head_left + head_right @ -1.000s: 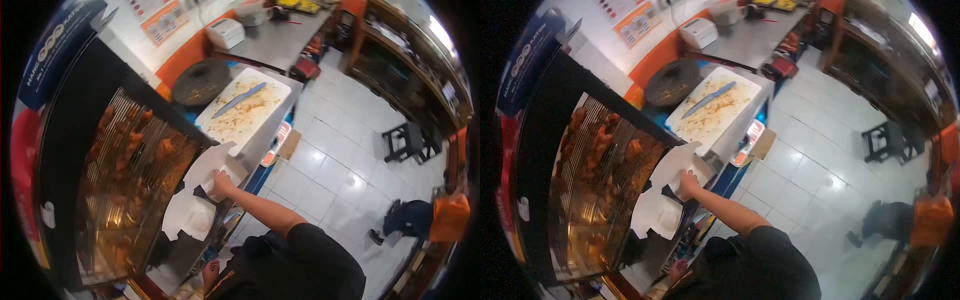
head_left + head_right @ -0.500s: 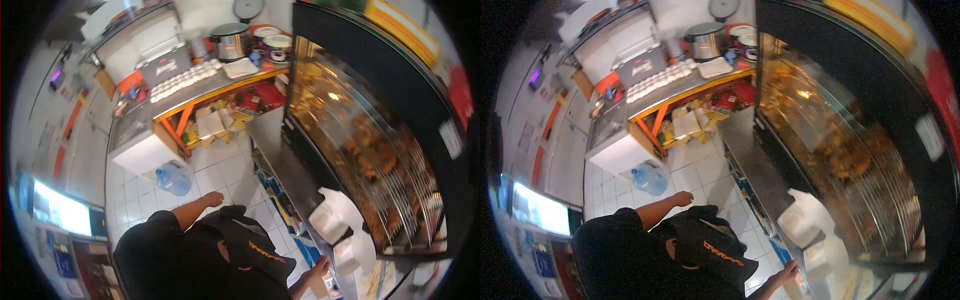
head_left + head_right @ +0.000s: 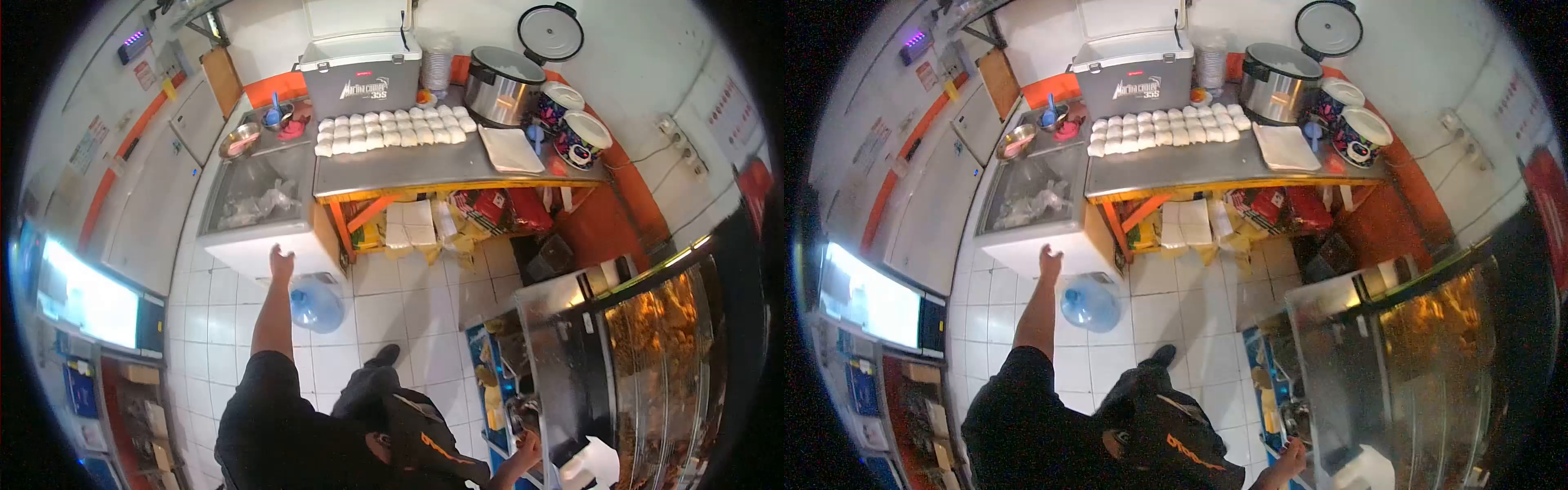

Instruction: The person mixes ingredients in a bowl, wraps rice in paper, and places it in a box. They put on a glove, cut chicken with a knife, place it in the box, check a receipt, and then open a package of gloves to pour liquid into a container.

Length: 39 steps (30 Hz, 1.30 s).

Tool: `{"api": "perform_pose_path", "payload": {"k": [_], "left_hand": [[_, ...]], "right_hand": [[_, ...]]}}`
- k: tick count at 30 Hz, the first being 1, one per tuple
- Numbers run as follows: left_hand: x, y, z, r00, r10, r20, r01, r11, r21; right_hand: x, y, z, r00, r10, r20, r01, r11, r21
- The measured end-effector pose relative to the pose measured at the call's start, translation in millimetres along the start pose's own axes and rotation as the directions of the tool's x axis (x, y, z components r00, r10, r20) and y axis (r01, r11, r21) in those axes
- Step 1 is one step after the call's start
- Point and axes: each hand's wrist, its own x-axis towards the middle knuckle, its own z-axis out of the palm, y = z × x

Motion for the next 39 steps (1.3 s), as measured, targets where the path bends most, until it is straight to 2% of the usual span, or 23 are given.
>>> {"api": "perform_pose_path", "payload": {"k": [3, 4, 6, 9, 10, 12, 13, 14, 15, 17, 19, 20, 21, 22, 23, 26, 27, 30, 31, 33, 34, 37, 39], "left_hand": [[108, 22, -1, 0.997, -0.002, -0.071, 0.0, 1.0, -0.03], [165, -27, 36, 0.986, -0.009, -0.165, -0.004, 0.997, -0.073], [185, 5, 26, 0.979, -0.154, -0.131, 0.148, 0.988, -0.053], [207, 33, 17, 0.95, -0.303, 0.07, 0.248, 0.874, 0.419], [198, 44, 8, 0.974, -0.223, 0.028, 0.195, 0.899, 0.391], [160, 84, 2, 0.996, -0.053, -0.077, 0.077, 0.936, 0.344], [141, 89, 4, 0.949, 0.289, -0.125, -0.228, 0.904, 0.361], [113, 94, 5, 0.783, 0.6, -0.163, -0.51, 0.769, 0.386], [66, 139, -12, 0.701, 0.71, -0.06, -0.653, 0.674, 0.344], [-24, 173, -14, 0.623, 0.782, -0.004, -0.781, 0.621, -0.063], [-123, 190, -6, 0.559, 0.809, 0.18, -0.789, 0.586, -0.183], [-175, 217, -20, 0.441, 0.857, 0.266, -0.854, 0.492, -0.171], [-231, 233, -29, 0.422, 0.858, 0.291, -0.827, 0.496, -0.263], [-287, 249, -38, 0.403, 0.859, 0.317, -0.791, 0.501, -0.352], [-331, 261, -51, 0.262, 0.915, 0.308, -0.841, 0.373, -0.391], [-439, 308, -114, 0.107, 0.949, 0.296, -0.455, 0.312, -0.834], [-470, 310, -128, 0.024, 0.938, 0.345, -0.258, 0.339, -0.904], [-537, 315, -152, -0.226, 0.962, 0.153, -0.142, 0.123, -0.982], [-563, 300, -146, -0.25, 0.945, 0.209, -0.008, 0.214, -0.977], [-615, 257, -120, -0.308, 0.888, 0.342, 0.221, 0.417, -0.882], [-644, 256, -130, -0.432, 0.786, 0.442, 0.416, 0.609, -0.675], [-702, 263, -148, -0.66, 0.579, 0.479, 0.399, 0.81, -0.43], [-735, 275, -168, -0.711, 0.464, 0.529, 0.402, 0.885, -0.236]], "right_hand": [[-31, -5, 59, 0.972, -0.125, 0.197, 0.132, 0.991, -0.022], [-51, -24, 74, 0.969, -0.073, 0.237, 0.068, 0.997, 0.03], [-84, -56, 101, 0.944, -0.059, 0.325, 0.049, 0.998, 0.039], [-99, -52, 115, 0.934, 0.044, 0.354, -0.034, 0.999, -0.034], [-105, -54, 121, 0.939, 0.055, 0.34, -0.05, 0.998, -0.025], [-112, -59, 131, 0.939, 0.05, 0.34, -0.049, 0.999, -0.012], [-113, -60, 137, 0.94, 0.043, 0.338, -0.048, 0.999, 0.007], [-111, -57, 142, 0.933, 0.015, 0.36, -0.016, 1.0, -0.001], [-107, -49, 149, 0.922, -0.03, 0.387, 0.04, 0.999, -0.017], [-114, -65, 166, 0.88, -0.1, 0.464, 0.095, 0.995, 0.033], [-136, -99, 183, 0.795, -0.163, 0.584, 0.109, 0.986, 0.127], [-139, -101, 189, 0.728, -0.243, 0.641, 0.176, 0.97, 0.168], [-147, -117, 185, 0.66, -0.301, 0.688, 0.303, 0.945, 0.123], [-162, -136, 178, 0.67, -0.371, 0.643, 0.303, 0.927, 0.219], [-174, -147, 168, 0.678, -0.452, 0.579, 0.323, 0.892, 0.318], [-171, -107, 108, 0.816, -0.474, 0.33, 0.399, 0.876, 0.271], [-168, -92, 82, 0.866, -0.422, 0.27, 0.359, 0.898, 0.253], [-164, -56, -4, 0.891, -0.447, -0.08, 0.454, 0.88, 0.139], [-165, -40, -29, 0.88, -0.45, -0.153, 0.466, 0.88, 0.093], [-178, -14, -74, 0.898, -0.396, -0.19, 0.422, 0.897, 0.129], [-183, -5, -96, 0.905, -0.376, -0.196, 0.406, 0.903, 0.143], [-195, 15, -144, 0.899, -0.367, -0.24, 0.407, 0.901, 0.148], [-201, 24, -169, 0.886, -0.318, -0.338, 0.398, 0.896, 0.199]]}}
